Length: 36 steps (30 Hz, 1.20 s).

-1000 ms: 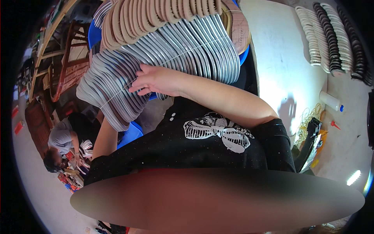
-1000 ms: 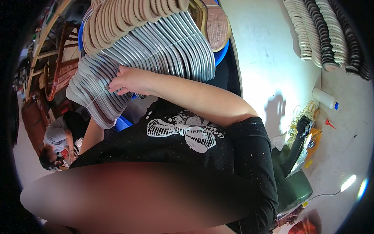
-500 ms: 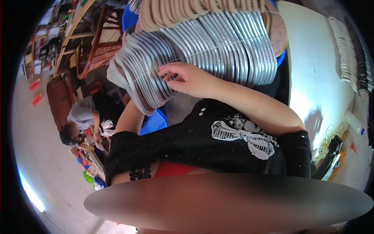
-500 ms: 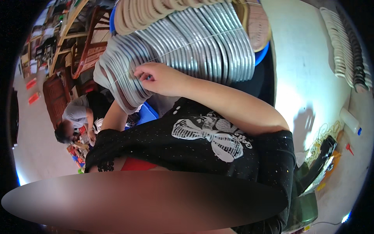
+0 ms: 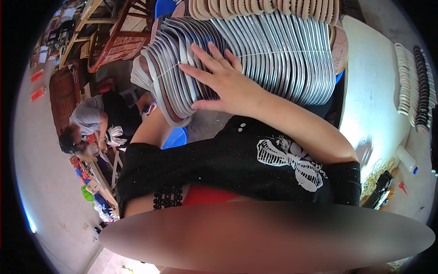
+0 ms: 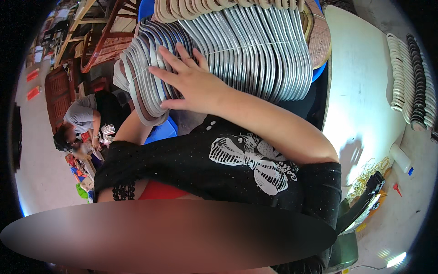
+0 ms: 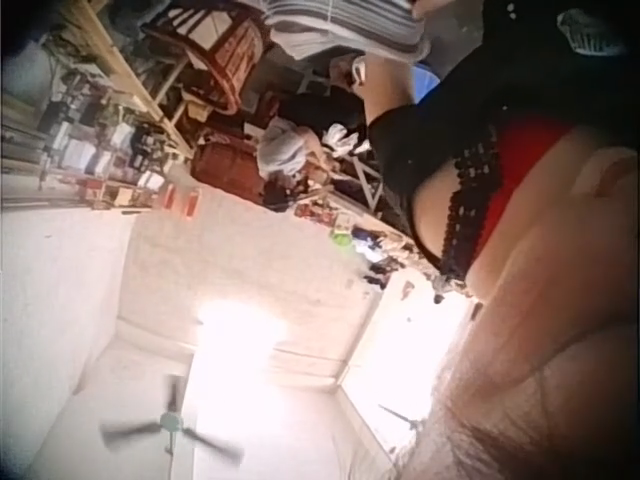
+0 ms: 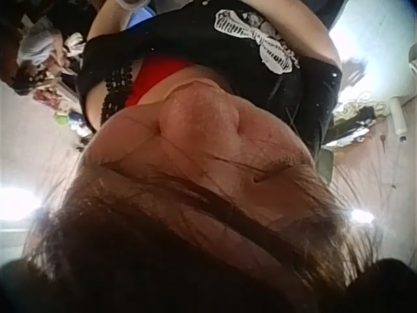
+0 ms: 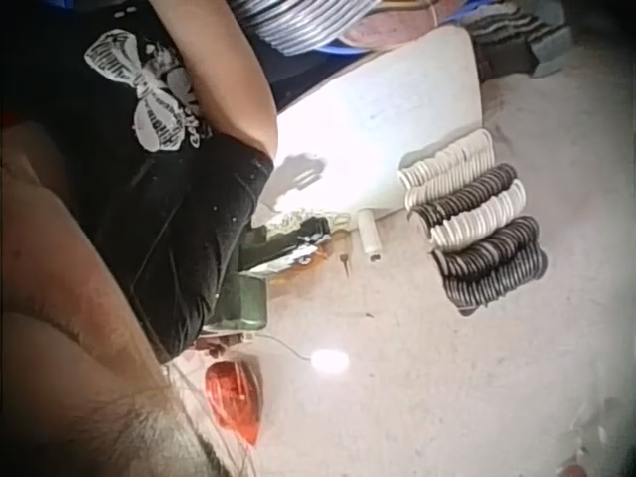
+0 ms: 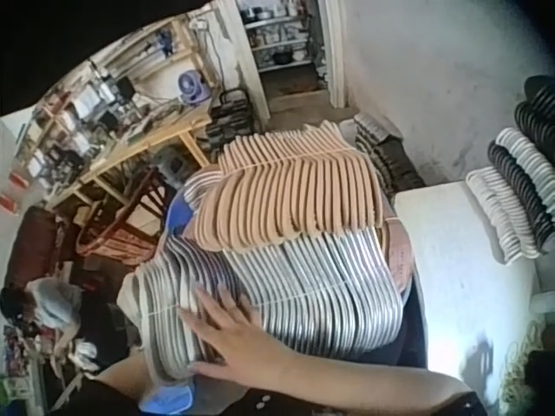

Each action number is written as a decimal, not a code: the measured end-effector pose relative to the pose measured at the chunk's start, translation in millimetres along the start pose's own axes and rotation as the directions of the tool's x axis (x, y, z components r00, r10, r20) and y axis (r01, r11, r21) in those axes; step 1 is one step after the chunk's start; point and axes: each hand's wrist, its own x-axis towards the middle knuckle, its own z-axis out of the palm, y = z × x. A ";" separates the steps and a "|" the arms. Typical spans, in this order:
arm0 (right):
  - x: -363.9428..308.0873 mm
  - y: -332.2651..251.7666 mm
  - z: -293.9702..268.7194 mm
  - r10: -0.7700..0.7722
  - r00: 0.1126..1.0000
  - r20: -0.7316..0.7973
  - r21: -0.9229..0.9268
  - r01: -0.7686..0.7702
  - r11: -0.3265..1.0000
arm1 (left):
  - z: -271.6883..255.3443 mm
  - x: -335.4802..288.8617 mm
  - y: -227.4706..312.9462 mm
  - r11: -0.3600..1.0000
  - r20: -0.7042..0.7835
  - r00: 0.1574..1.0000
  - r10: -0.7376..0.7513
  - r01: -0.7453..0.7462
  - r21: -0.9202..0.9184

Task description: The recorder is sorting and organizing shoe insoles into stacks.

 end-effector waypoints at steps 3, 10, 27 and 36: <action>1.2 10.6 7.6 -0.026 0.998 0.065 -0.157 0.036 0.987 | 4.3 9.0 -0.5 1.000 0.001 1.000 0.010 -0.010 0.004; -3.7 5.3 -9.0 -0.098 0.977 0.188 -0.159 0.128 0.979 | -20.0 -16.2 -10.9 0.999 -0.007 0.999 0.039 -0.039 -0.011; -21.9 -81.3 -68.5 -0.549 0.834 0.056 0.029 0.548 0.836 | -4.5 -119.7 -66.8 0.989 -0.040 0.989 0.140 -0.137 0.061; -133.2 -80.3 -124.8 -0.307 0.922 -0.236 -0.242 0.251 0.937 | 39.5 41.6 55.2 0.920 0.184 0.943 0.279 -0.317 0.230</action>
